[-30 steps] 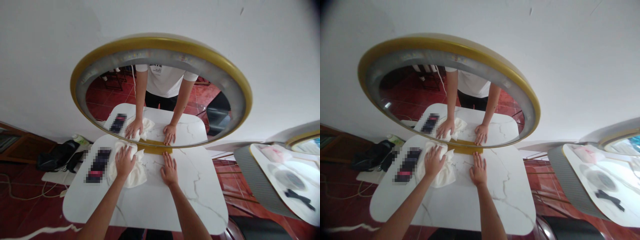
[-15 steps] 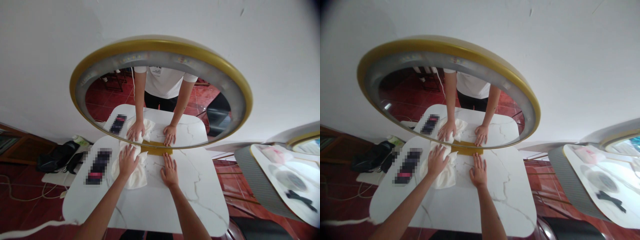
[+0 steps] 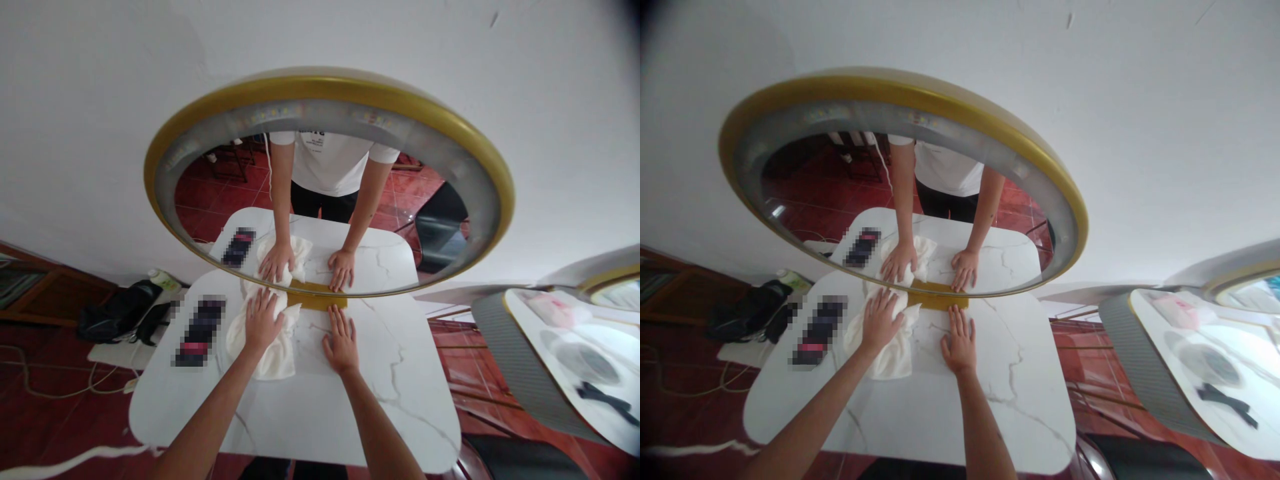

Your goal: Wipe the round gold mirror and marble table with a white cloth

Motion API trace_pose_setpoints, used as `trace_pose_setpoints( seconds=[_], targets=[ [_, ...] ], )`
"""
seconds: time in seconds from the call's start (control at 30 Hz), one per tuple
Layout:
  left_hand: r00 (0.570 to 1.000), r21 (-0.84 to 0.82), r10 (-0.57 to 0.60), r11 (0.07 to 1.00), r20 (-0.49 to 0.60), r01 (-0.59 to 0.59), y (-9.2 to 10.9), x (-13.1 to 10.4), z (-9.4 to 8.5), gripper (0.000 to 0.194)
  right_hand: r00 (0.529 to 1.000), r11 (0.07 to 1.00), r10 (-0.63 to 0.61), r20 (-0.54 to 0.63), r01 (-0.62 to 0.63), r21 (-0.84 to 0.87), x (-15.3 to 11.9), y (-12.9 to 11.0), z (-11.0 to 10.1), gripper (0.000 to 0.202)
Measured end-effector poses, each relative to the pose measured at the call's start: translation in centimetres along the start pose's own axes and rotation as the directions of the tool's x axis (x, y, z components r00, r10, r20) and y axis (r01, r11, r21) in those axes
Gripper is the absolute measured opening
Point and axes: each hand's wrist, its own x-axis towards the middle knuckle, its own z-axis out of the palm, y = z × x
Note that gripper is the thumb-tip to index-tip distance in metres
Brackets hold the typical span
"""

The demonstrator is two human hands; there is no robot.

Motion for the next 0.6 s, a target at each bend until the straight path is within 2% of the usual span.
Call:
trace_pose_setpoints(
  seconds=[0.2, 0.3, 0.6],
  targets=[
    [0.999, -0.003, 0.041, 0.999, 0.034, -0.041, 1.5, -2.8, -0.5, 0.044, 1.000, 1.000, -0.003, 0.010, 0.003, 0.011, 0.1, -0.1, 0.0, 0.074],
    [0.998, -0.003, 0.043, 0.999, 0.045, -0.043, 1.6, -3.3, -0.6, 0.045, 1.000, 1.000, -0.003, 0.007, 0.003, 0.012, 0.1, -0.1, 0.0, 0.074],
    [0.998, -0.002, 0.050, 0.999, 0.040, -0.050, 0.5, -0.2, 0.0, 0.045, 1.000, 1.000, 0.006, 0.019, -0.005, -0.005, 0.0, -0.2, 0.0, 0.074]
  ],
)
